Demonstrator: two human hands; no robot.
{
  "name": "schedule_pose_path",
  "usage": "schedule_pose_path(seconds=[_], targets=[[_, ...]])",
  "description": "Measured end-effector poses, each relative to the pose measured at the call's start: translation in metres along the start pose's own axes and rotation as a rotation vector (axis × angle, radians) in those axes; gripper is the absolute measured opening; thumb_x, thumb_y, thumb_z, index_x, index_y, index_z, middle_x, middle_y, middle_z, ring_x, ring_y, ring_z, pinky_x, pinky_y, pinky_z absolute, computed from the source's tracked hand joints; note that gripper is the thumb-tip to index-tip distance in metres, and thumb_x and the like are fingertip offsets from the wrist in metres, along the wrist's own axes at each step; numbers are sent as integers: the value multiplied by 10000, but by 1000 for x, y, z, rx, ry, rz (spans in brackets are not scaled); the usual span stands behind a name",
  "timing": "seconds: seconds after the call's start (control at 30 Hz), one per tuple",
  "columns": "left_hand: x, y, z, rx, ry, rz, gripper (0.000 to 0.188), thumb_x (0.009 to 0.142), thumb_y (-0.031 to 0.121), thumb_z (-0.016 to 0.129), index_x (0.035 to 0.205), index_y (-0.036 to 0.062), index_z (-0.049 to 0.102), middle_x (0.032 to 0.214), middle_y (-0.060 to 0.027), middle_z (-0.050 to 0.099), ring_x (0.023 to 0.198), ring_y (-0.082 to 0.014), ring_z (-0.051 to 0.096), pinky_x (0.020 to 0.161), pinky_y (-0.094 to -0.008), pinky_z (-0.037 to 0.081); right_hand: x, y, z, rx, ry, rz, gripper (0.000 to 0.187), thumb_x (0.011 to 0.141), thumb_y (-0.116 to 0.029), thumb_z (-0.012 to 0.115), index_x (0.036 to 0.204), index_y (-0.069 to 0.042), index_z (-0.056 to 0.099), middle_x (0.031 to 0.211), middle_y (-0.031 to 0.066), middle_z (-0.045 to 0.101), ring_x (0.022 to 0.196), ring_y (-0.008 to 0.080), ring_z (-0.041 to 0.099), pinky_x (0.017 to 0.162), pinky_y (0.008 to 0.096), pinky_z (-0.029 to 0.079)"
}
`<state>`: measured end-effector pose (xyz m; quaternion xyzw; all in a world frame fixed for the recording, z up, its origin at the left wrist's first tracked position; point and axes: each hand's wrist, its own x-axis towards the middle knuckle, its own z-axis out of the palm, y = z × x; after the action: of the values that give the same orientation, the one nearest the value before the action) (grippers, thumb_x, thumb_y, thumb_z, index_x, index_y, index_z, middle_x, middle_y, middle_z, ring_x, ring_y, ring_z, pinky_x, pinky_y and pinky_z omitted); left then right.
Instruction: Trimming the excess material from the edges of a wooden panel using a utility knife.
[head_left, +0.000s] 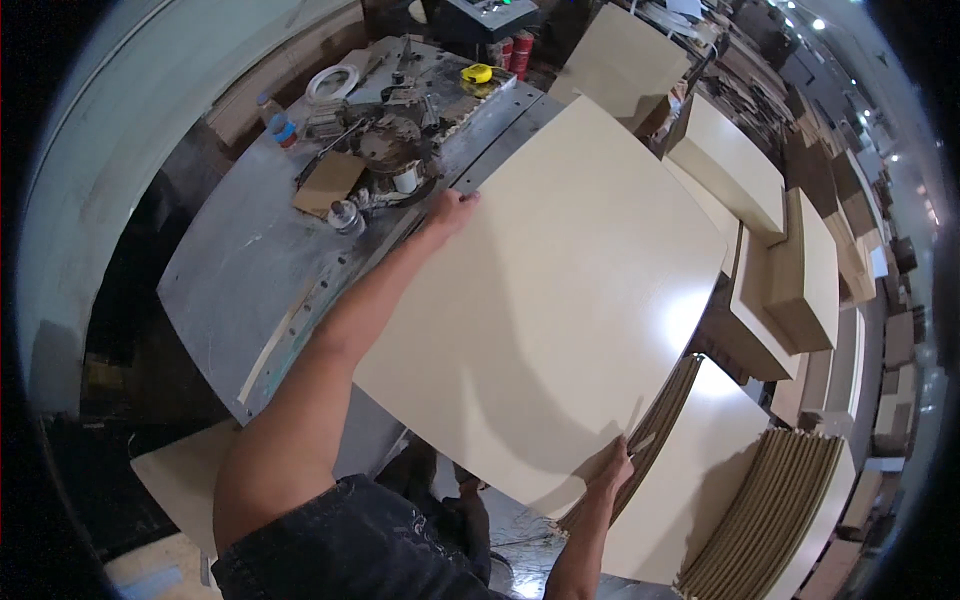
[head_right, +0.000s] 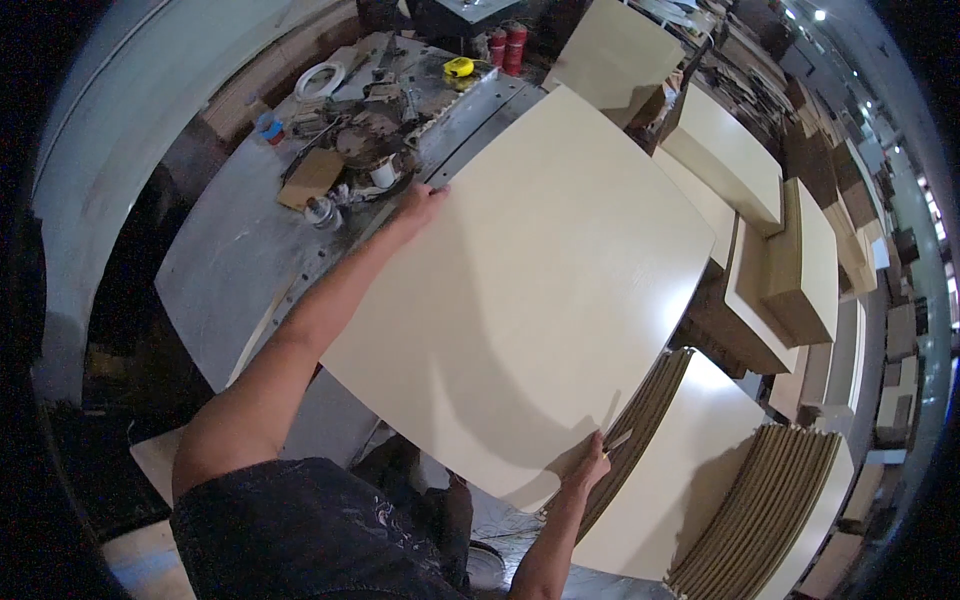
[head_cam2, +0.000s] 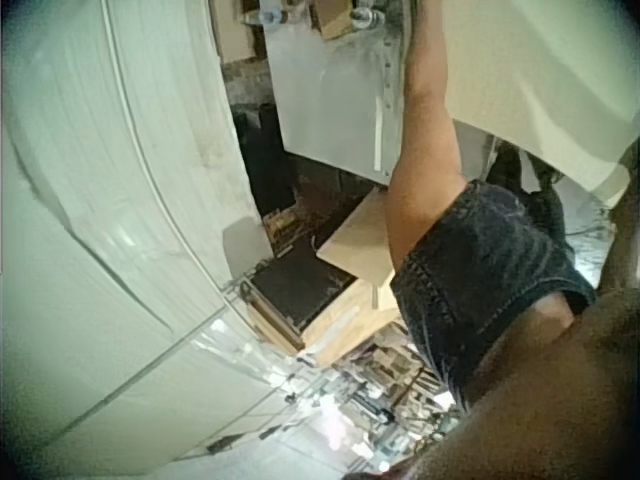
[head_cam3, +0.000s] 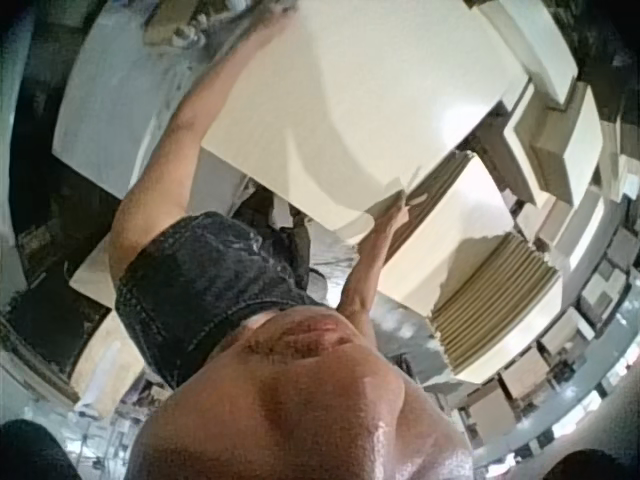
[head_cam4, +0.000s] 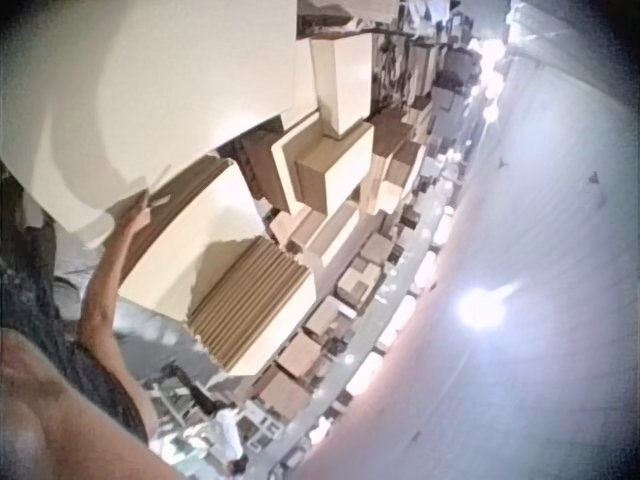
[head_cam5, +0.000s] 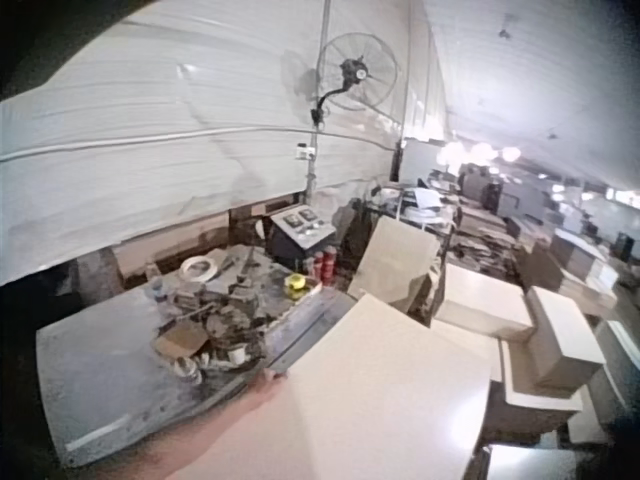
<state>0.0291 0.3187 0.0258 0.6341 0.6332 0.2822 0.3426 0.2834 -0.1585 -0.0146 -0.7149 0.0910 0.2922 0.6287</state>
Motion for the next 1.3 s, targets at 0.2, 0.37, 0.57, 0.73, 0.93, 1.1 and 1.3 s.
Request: schedule_pose_path(seconds=[0.2, 0.37, 0.57, 0.73, 0.93, 1.1, 1.3], targets=[[58, -19, 12, 17, -37, -59, 510, 789, 471, 570, 730, -30, 646, 720, -212, 637, 721, -320, 650, 642, -407, 488, 24, -25, 51, -73, -18, 52, 336, 798, -280, 664, 937, 22, 617, 814, 61, 593, 704, 184, 564, 609, 316, 461], [67, -21, 18, 73, -58, -30, 506, 782, 475, 574, 756, -23, 656, 745, -204, 648, 750, -335, 651, 681, -413, 498, 50, -18, 56, -53, -90, -6, 394, 806, -289, 658, 987, 57, 604, 881, 91, 609, 762, 216, 585, 661, 335, 485], [50, -29, 0, 300, 33, 82, 426, 762, 414, 610, 787, -8, 664, 837, -195, 654, 849, -362, 617, 743, -407, 485, 40, -20, 72, -37, -63, 107, 412, 809, -289, 671, 992, 74, 604, 881, 93, 611, 759, 208, 583, 668, 322, 483], [-65, -5, -4, 133, 268, 345, 291, 779, 280, 641, 831, -5, 622, 816, -169, 633, 876, -332, 592, 742, -401, 469, 64, -1, 40, -232, 9, 14, 442, 753, -354, 713, 861, 65, 619, 770, 72, 592, 661, 167, 542, 595, 337, 451], [-358, -24, -3, -221, -485, -226, 395, 789, 373, 655, 598, 36, 577, 540, -58, 566, 523, -126, 554, 506, -300, 430, 51, -20, 52, -271, -54, 36, 513, 709, -423, 739, 751, 71, 605, 741, 83, 583, 634, 166, 531, 579, 345, 440], [-455, -48, 85, -934, -895, -1046, 599, 858, 463, 570, 1279, 78, 388, 1175, -101, 504, 1171, -222, 454, 951, -356, 389, 70, -19, 47, -362, -147, 78, 503, 726, -427, 724, 816, 59, 630, 761, 86, 609, 654, 167, 548, 611, 331, 453], [-443, -12, 136, -1166, -712, -822, 259, 902, 277, 523, 1064, 76, 507, 1016, -55, 560, 926, -176, 567, 804, -313, 504, 78, -14, 23, -251, -276, -2, 471, 844, -432, 580, 828, 37, 616, 698, 54, 586, 627, 154, 509, 572, 321, 419]])
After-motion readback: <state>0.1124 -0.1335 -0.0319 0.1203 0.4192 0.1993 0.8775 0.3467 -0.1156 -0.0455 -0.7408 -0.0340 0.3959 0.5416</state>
